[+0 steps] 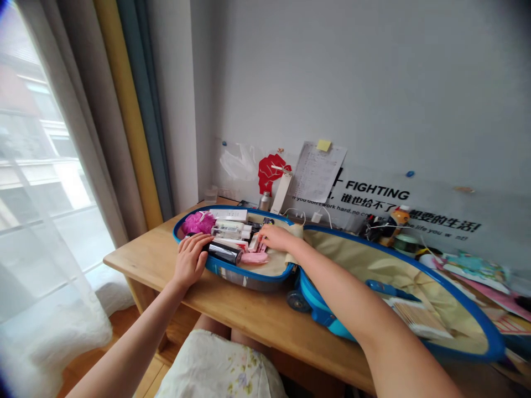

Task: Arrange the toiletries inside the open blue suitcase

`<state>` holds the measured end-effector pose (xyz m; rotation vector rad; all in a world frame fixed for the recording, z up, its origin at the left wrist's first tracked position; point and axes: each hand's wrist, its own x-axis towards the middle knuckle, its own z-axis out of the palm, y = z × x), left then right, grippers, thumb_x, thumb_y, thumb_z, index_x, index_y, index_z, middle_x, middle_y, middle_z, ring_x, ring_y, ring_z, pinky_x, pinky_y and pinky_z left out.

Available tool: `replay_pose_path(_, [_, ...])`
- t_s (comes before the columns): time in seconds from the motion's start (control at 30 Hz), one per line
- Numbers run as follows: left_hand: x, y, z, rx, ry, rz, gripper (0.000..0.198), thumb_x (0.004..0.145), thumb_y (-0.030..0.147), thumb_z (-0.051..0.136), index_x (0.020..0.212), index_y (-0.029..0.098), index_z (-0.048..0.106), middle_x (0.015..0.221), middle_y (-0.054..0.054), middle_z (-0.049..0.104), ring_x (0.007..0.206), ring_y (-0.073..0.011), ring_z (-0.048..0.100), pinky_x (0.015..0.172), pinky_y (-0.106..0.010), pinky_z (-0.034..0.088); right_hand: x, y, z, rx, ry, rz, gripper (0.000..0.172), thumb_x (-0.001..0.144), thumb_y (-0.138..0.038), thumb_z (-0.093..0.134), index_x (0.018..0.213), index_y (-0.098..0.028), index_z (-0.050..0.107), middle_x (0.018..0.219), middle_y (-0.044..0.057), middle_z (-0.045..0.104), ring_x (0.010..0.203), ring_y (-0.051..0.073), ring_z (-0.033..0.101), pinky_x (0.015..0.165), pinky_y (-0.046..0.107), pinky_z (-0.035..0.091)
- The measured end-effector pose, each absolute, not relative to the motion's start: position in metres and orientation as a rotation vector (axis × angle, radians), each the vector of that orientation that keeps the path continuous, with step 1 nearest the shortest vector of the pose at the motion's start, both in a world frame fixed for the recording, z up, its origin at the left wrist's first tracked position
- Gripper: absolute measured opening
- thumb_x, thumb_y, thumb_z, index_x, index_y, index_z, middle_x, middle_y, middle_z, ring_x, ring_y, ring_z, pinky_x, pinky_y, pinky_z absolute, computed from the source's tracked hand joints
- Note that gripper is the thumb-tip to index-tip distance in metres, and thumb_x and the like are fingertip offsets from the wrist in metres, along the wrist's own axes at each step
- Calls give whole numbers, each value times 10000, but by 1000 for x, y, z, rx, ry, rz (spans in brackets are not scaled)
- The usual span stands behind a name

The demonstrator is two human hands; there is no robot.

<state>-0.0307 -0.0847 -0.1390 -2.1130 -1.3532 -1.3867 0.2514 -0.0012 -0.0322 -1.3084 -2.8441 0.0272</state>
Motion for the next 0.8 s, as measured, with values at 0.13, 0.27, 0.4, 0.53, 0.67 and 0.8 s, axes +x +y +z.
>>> replay_pose_path(0.13, [-31, -84, -138, -2108, -1340, -1384, 439, 1000, 385, 285, 1230, 213, 618, 1237, -84, 667, 1209, -251, 543, 1063, -420, 318, 248, -1, -36, -1243, -2863, 96, 228, 839, -138, 566, 948, -219, 749, 1012, 64, 674, 950, 165, 628, 885, 273, 461])
replay_pose_path(0.27, [-32, -85, -138, -2100, -1306, -1391, 431, 1004, 380, 292, 1232, 207, 614, 1224, -85, 672, 1198, -248, 548, 1040, -411, 333, 265, 0, -20, -1268, -2787, 107, 233, 844, -184, 570, 984, -241, 748, 1073, 56, 686, 993, 169, 631, 919, 285, 467])
replay_pose_path(0.4, [-31, -85, -138, -2097, -1323, -1392, 445, 1006, 389, 277, 1218, 209, 624, 1227, -87, 672, 1195, -248, 550, 1044, -412, 329, 324, -2, 17, -1484, -2574, 34, 294, 883, -262, 503, 1090, -228, 709, 1136, 70, 685, 1032, 192, 630, 940, 324, 472])
replay_pose_path(0.53, [-31, -85, -139, -2099, -1310, -1396, 442, 1006, 394, 284, 1216, 202, 623, 1219, -90, 675, 1191, -255, 550, 1036, -417, 329, 401, -19, 35, -1809, -2398, 38, 285, 884, -260, 481, 1058, -222, 703, 1086, 60, 720, 990, 200, 658, 877, 314, 495])
replay_pose_path(0.67, [-32, -85, -138, -2089, -1289, -1391, 437, 1003, 387, 291, 1220, 195, 619, 1214, -97, 675, 1178, -259, 555, 1027, -421, 334, 455, -47, 12, -2140, -2336, 162, 134, 823, -152, 589, 830, -192, 717, 900, 68, 743, 835, 177, 674, 762, 264, 498])
replay_pose_path(0.8, [-32, -86, -137, -2081, -1282, -1383, 439, 1000, 383, 288, 1208, 193, 625, 1202, -106, 677, 1168, -260, 559, 1018, -420, 344, 484, -64, -21, -2381, -2293, 259, 97, 884, -254, 631, 862, -168, 669, 894, 27, 697, 768, 108, 633, 745, 267, 533])
